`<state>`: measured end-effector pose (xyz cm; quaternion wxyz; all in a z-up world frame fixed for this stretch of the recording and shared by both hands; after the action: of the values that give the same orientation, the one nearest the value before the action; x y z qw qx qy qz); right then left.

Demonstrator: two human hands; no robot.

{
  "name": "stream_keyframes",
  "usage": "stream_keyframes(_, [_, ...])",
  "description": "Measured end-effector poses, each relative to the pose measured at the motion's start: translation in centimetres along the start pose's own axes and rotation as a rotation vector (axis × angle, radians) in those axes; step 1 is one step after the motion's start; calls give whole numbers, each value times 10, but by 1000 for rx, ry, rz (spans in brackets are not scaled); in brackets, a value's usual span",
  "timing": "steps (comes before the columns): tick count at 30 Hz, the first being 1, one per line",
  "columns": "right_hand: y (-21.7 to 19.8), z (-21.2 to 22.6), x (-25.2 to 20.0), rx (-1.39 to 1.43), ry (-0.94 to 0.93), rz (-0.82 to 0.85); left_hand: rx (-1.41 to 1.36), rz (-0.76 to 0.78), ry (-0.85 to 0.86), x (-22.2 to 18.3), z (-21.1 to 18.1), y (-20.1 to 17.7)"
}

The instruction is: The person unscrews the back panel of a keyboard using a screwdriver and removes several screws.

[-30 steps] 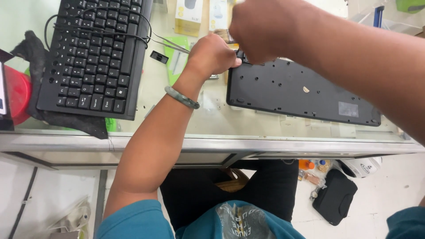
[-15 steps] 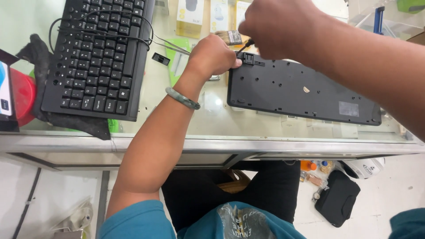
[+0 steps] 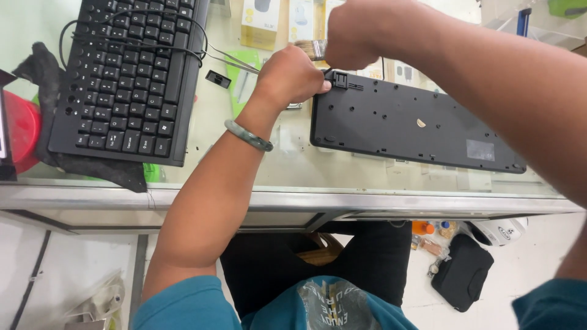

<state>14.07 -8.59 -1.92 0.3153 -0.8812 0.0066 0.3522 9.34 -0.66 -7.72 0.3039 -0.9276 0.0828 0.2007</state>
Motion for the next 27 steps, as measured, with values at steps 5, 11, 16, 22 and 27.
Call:
stream_keyframes(5, [-20, 10, -28, -7, 35, 1, 5, -8, 31, 11, 2, 5])
stream_keyframes(11, [-26, 16, -45, -504, -121, -463, 11, 14, 27, 8, 0, 5])
stream_keyframes(16, [-10, 31, -62, -824, -307, -545, 27, -6, 22, 3, -2, 3])
stream_keyframes(22, [-8, 11, -18, -437, -138, -210, 3, 6, -11, 2, 2, 5])
stream_keyframes(27, [8, -14, 3, 80, 30, -31, 25, -10, 31, 7, 1, 5])
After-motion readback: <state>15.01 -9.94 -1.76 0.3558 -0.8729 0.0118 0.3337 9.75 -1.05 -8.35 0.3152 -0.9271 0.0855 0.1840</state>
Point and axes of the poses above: each hand's wrist, its own x-axis towards the middle knuckle, its own y-axis out of the palm, z = x × y, the point moved 9 cm from there along x, towards the middle knuckle, and after that the axes turned 7 degrees about -x, right-handed, at the moved point
